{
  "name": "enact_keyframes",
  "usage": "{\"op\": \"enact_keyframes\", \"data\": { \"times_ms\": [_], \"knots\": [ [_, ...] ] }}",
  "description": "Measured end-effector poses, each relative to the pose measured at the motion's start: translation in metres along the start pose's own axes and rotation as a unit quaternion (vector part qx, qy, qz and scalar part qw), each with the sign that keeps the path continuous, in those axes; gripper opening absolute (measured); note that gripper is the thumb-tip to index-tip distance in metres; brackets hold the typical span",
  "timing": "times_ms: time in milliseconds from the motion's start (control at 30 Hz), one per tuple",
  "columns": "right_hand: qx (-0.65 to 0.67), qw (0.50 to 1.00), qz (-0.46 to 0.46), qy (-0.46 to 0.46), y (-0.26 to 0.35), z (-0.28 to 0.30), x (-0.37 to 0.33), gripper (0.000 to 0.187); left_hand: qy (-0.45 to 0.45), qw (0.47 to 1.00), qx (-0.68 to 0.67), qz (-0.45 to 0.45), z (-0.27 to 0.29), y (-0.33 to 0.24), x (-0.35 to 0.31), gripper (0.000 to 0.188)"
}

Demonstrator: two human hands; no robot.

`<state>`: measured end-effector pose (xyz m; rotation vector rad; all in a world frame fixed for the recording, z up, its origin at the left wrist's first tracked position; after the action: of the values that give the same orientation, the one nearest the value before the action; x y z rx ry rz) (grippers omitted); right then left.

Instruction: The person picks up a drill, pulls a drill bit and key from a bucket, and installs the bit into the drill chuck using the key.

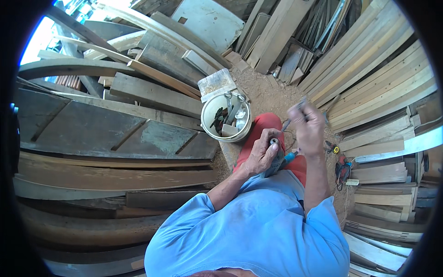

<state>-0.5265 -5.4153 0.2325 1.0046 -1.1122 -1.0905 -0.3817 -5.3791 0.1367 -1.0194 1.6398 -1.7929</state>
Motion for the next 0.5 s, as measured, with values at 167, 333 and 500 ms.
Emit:
{"op": "enact_keyframes", "data": {
  "times_ms": [167, 333, 500],
  "knots": [
    [-0.078, 0.994, 0.046, 0.062, 0.025, -0.027, 0.044, 0.016, -0.016, 0.998, -0.051, -0.028, 0.007, 0.006, -0.005, 0.025],
    [-0.203, 0.945, 0.021, 0.255, 0.02, -0.111, 0.085, 0.012, 0.071, 0.991, -0.097, -0.059, 0.006, -0.005, -0.008, 0.025],
    [-0.274, 0.903, 0.035, 0.329, -0.029, -0.171, 0.113, 0.015, 0.107, 0.97, -0.216, -0.026, 0.004, 0.0, -0.019, 0.021]
  ]
}}
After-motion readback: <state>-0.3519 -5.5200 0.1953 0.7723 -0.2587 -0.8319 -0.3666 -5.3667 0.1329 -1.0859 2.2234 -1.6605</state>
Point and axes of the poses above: each hand's wrist, its own x-axis towards the middle knuckle, its own z-axis out of the back of the hand, y = z × x, the point moved 8 cm from there along x, towards the middle knuckle, and after that the axes turned 13 degrees about y, right-handed, at the moved point
